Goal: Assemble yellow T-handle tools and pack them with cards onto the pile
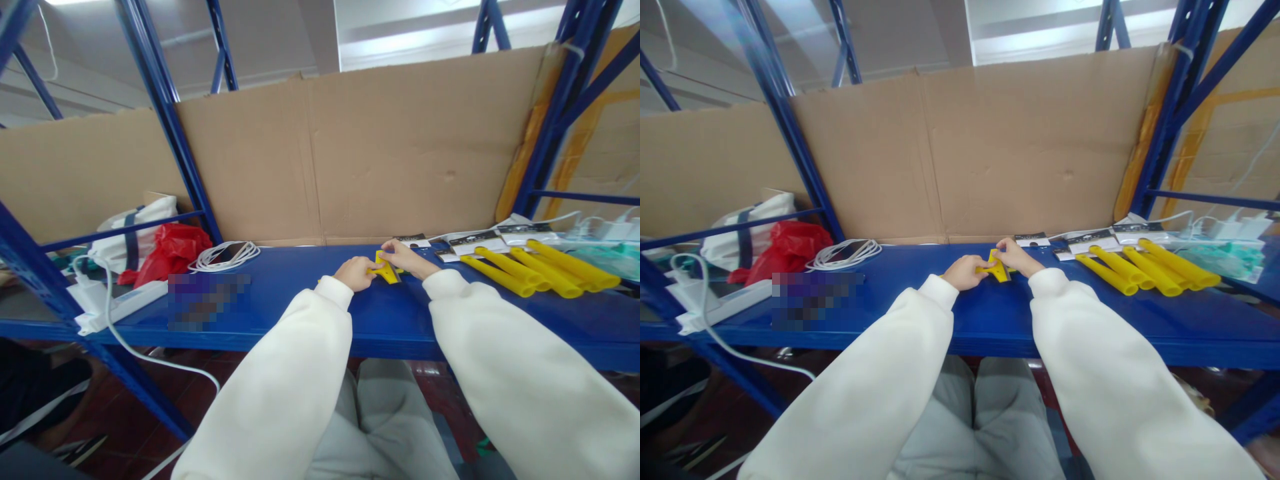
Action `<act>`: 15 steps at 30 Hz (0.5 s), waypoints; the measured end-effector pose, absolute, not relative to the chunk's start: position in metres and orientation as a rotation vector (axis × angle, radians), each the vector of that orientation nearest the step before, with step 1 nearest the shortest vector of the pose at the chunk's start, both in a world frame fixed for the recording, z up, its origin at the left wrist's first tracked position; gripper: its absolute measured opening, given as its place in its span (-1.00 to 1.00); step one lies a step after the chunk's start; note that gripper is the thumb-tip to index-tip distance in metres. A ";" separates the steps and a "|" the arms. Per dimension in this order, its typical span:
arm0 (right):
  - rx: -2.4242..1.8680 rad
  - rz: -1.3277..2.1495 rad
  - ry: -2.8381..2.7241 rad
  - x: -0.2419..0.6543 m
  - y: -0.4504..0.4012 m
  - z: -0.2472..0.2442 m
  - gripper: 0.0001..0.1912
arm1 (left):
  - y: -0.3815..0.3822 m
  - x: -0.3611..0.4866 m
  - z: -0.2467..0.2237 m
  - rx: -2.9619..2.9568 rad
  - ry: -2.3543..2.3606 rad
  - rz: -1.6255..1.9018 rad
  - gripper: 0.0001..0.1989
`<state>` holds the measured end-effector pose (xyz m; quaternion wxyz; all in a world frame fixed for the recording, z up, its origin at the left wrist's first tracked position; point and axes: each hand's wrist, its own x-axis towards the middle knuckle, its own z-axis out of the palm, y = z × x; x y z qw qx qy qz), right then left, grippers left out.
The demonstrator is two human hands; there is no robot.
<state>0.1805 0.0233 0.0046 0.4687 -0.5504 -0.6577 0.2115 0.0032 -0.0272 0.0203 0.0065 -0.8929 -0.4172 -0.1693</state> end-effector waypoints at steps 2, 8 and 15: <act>-1.343 0.532 -1.556 0.180 0.021 0.008 -0.87 | -0.026 0.003 0.020 -2.772 -1.327 -0.559 -0.57; -1.325 0.772 -1.608 0.182 0.002 0.023 -0.93 | -0.026 0.002 0.023 -2.639 -1.536 -0.664 -0.59; -1.225 1.224 -1.682 0.177 -0.010 0.026 -0.76 | -0.029 0.001 0.024 -2.586 -1.563 -0.675 -0.47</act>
